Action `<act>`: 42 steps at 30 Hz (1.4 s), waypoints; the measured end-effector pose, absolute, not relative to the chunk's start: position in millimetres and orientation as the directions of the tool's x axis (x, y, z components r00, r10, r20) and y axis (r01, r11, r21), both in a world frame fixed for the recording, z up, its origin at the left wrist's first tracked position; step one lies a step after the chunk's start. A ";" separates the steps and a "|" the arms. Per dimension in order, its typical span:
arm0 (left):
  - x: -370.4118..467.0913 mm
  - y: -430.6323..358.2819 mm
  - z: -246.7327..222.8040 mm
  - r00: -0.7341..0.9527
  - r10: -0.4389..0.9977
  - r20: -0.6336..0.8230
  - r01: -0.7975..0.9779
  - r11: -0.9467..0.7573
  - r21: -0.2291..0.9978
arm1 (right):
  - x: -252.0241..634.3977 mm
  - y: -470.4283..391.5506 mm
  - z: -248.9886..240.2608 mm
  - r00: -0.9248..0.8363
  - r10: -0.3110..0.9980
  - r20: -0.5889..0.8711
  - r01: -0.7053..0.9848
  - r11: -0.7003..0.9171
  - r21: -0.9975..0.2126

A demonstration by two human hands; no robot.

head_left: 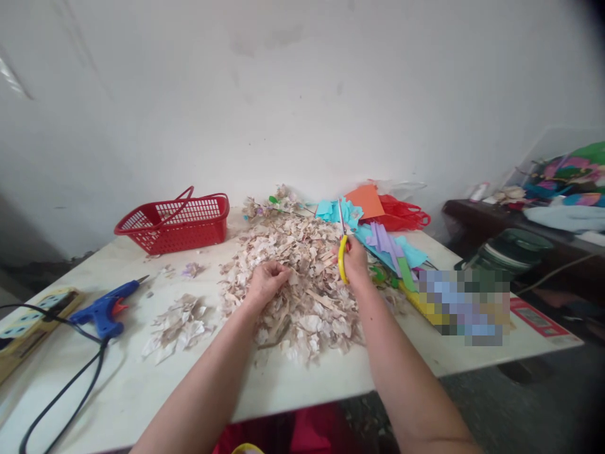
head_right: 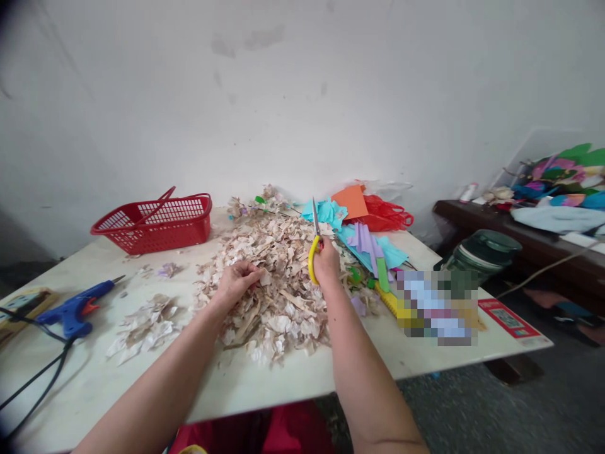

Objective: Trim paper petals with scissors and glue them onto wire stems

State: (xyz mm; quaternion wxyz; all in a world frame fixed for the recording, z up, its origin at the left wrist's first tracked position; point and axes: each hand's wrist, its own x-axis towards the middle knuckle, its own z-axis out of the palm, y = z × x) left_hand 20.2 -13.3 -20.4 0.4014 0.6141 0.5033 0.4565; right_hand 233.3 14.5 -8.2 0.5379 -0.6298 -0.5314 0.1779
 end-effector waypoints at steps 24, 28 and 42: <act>21.5 -14.0 -24.4 0.127 0.908 0.400 0.531 -0.403 0.745 | 278.0 11.9 4.9 0.477 0.854 0.210 0.817 -0.342 -0.465; 22.3 -11.6 -25.5 0.145 0.890 0.432 0.517 -0.440 0.734 | 268.8 21.4 -7.1 0.343 0.914 0.218 0.743 -0.122 -0.658; 33.1 -13.3 -30.2 0.102 0.851 0.514 0.478 -0.496 0.725 | 196.3 -3.6 -4.8 -0.296 0.934 0.201 -0.121 0.172 -0.978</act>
